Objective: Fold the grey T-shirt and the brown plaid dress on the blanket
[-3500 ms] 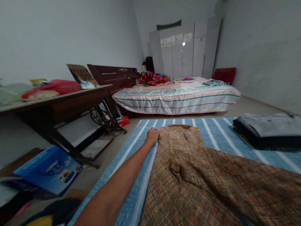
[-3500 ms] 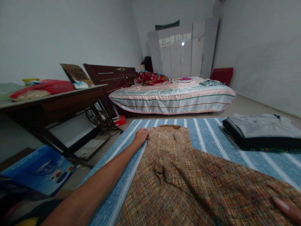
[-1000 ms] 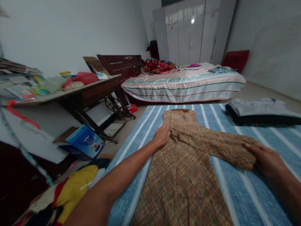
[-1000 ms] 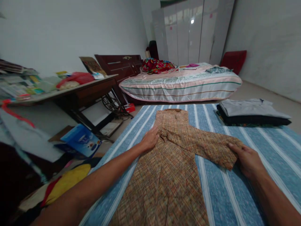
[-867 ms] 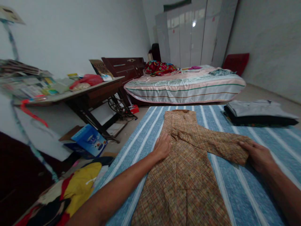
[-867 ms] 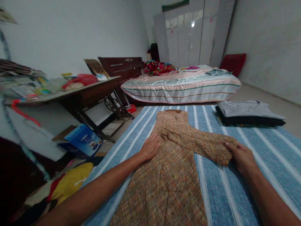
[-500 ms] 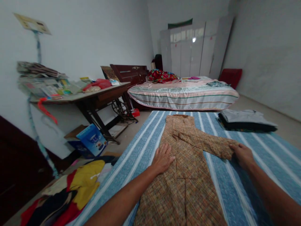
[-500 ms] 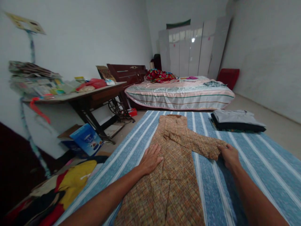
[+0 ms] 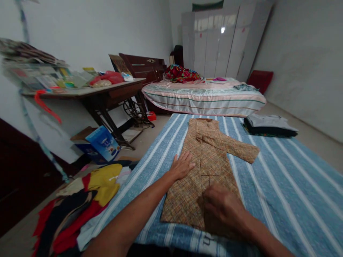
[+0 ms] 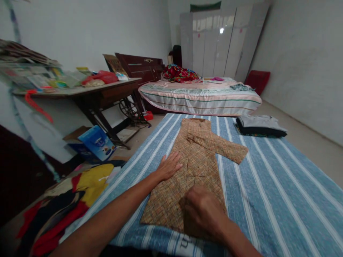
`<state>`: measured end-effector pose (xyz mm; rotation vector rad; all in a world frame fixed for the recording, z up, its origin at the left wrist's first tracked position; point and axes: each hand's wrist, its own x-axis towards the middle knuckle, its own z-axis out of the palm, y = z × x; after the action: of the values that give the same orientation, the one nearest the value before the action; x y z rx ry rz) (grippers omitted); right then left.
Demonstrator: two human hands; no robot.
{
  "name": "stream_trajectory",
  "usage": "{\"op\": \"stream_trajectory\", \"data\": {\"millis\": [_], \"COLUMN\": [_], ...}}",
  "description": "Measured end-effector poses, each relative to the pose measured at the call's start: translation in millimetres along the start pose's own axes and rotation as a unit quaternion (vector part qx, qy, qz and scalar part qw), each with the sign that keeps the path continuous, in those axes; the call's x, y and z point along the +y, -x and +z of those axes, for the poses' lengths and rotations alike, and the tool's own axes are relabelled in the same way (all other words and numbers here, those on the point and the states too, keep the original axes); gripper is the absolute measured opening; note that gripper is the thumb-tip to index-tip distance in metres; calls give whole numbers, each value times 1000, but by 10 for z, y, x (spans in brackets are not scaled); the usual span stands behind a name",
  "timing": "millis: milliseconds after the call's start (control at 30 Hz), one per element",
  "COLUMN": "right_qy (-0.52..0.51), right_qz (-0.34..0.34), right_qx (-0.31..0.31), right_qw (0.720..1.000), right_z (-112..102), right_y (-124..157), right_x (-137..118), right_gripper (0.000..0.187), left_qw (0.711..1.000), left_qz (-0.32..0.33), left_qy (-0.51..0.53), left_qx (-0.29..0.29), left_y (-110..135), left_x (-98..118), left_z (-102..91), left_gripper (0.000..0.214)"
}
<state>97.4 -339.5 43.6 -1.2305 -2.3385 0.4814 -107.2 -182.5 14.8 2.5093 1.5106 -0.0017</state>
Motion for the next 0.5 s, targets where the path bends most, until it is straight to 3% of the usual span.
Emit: {"op": "stream_trajectory", "data": {"millis": [67,167,333,500], "right_qy": [-10,19,103,118], "right_qz": [-8,-4,13,19], "right_qx": [-48,-73,-83,-60], "right_qw": [999,997,991,991], "right_z": [116,250,417,453], "right_y": [20,30,-30,-95], "right_x": [-354,-636,-742,-782], "right_gripper": [14,25,24,20], "left_qw": [1000,1000,1000,1000], "left_qz": [4,8,7,11], "left_qy": [0,-1,1,11], "left_qx": [0,1,6,19], "left_y": [-5,8,24,43], "left_x": [-10,-17,-4,1], "left_z": [2,-8,-24,-1], "left_gripper": [62,59,57,56]}}
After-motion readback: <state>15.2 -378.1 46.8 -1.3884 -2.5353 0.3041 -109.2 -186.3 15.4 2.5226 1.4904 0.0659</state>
